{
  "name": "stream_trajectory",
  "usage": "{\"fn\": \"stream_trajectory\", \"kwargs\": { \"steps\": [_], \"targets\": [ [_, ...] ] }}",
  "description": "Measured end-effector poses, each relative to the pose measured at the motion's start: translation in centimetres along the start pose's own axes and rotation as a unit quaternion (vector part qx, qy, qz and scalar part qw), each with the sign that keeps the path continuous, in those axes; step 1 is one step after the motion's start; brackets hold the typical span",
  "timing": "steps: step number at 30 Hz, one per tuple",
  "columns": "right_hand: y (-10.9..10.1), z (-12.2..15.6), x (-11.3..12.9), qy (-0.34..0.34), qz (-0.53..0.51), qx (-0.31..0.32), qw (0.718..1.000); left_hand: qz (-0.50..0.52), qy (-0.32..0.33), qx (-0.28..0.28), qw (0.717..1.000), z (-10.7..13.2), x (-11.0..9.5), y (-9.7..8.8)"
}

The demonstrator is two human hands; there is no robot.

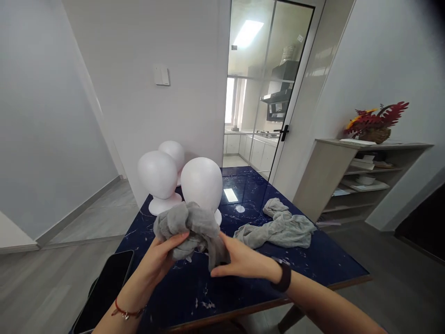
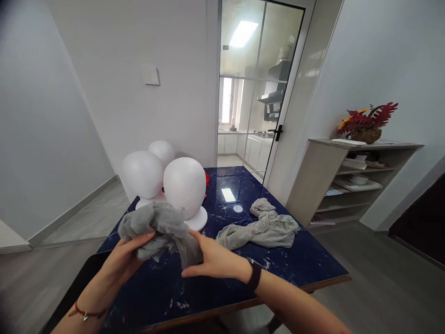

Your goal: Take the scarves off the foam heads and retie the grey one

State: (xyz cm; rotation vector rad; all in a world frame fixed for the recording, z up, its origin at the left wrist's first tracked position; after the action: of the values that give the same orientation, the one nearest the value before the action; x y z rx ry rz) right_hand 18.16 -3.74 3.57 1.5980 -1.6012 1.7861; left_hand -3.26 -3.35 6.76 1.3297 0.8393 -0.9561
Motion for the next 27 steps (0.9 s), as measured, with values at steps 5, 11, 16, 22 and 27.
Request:
{"fn": "stream_trajectory", "kwargs": {
  "steps": [5,11,16,22,27],
  "targets": [
    [-0.7,-0.8,-3.2,0.116,-0.244,0.041,0.962,0.002,0.128,-0.121,0.984,0.2,-1.3,-6.0],
    [-6.4,-0.1,-3.2,0.141,-0.335,0.038,0.931,-0.292,0.066,-0.098,0.949,-1.2,-0.3,-12.8],
    [-7.1,-1.9,-0.4,0.176,-0.271,0.039,0.945,-0.565,0.15,-0.136,0.8,-1.1,-0.6,-11.3],
    [-7.1,-4.9,4.3,0.064,-0.324,0.049,0.943,-0.402,0.252,0.238,0.848,-0.6,-3.8,0.5],
    [-9.4,-5.0,8.4,0.014,-0.393,0.134,0.91,-0.269,0.034,0.56,0.783,-3.7,-2.4,4.8]
  ]
}}
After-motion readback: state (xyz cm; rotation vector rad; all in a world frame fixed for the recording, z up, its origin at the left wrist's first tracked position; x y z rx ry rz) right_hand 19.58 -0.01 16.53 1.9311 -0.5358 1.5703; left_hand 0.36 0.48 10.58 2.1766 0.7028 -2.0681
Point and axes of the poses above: each hand's wrist, its own z-axis away from the middle knuckle, its own y-axis out of the palm, x = y × z, the point moved 2 cm from there along -z, towards the middle knuckle, and after that the axes turned 2 degrees about y, right-handed, at the moved point
